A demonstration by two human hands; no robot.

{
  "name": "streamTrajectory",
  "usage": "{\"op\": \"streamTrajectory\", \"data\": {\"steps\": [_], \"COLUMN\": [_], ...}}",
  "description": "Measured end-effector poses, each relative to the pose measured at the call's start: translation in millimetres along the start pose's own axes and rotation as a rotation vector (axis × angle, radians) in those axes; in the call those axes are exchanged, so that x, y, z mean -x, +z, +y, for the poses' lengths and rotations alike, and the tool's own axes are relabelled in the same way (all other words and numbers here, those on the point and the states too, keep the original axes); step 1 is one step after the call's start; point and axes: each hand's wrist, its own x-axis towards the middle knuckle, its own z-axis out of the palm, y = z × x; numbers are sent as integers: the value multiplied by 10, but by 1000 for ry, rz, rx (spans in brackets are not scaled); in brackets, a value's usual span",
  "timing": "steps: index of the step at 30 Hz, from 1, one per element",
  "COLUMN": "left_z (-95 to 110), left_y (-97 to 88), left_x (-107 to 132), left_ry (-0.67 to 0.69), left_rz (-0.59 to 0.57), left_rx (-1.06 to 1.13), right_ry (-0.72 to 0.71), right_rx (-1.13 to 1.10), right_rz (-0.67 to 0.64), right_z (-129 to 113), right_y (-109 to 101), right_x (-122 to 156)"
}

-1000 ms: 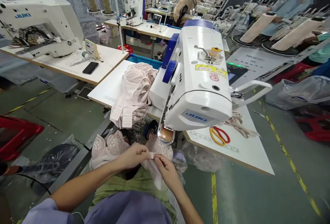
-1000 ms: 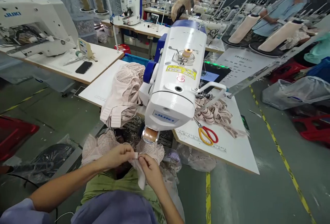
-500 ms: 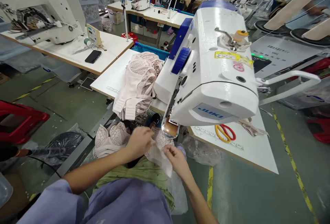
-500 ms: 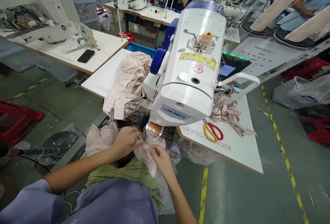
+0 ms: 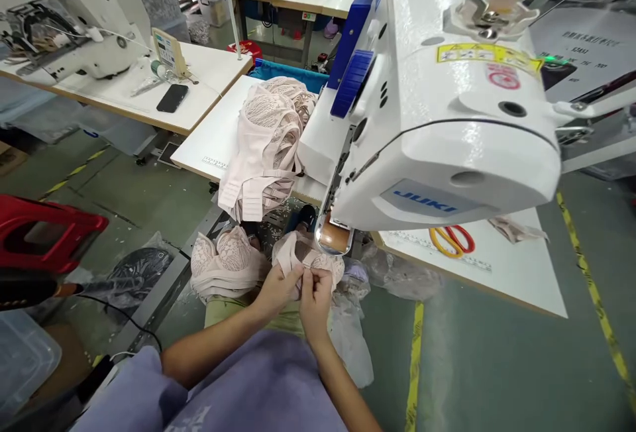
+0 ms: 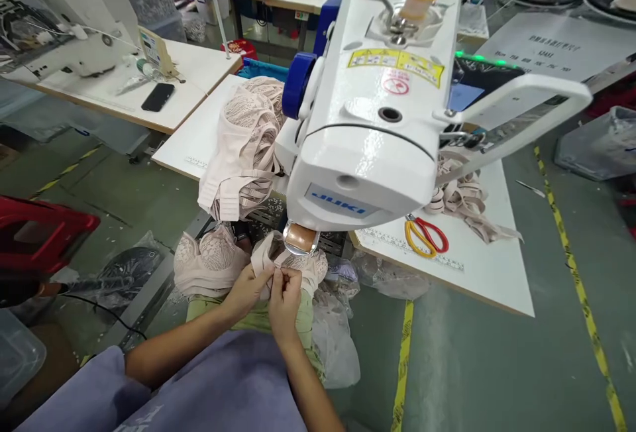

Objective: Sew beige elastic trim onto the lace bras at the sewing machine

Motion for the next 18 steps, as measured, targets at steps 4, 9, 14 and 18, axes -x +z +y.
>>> {"op": "streamTrajectory", "data": {"steps": [4,9,14,18], "left_z": [224,545,723,716], "left_y": [-176,-283,-300,-323], "left_x": [76,163,126,68], "left_ry": [52,-40,-129,-148], "left_rz": [-122,-453,-519,-342], "left_rx": [-188,-431,-471,-283], "right_ry": [-192,-384,-270,-210], "right_rx": [156,293,281,274], "right_rz": [-109,-517,-682,-240], "right_z": [-66,-279,-416,-465], "right_y": [-355,-696,-767,-805], "right_x": [-137,-307,-329,-303]}}
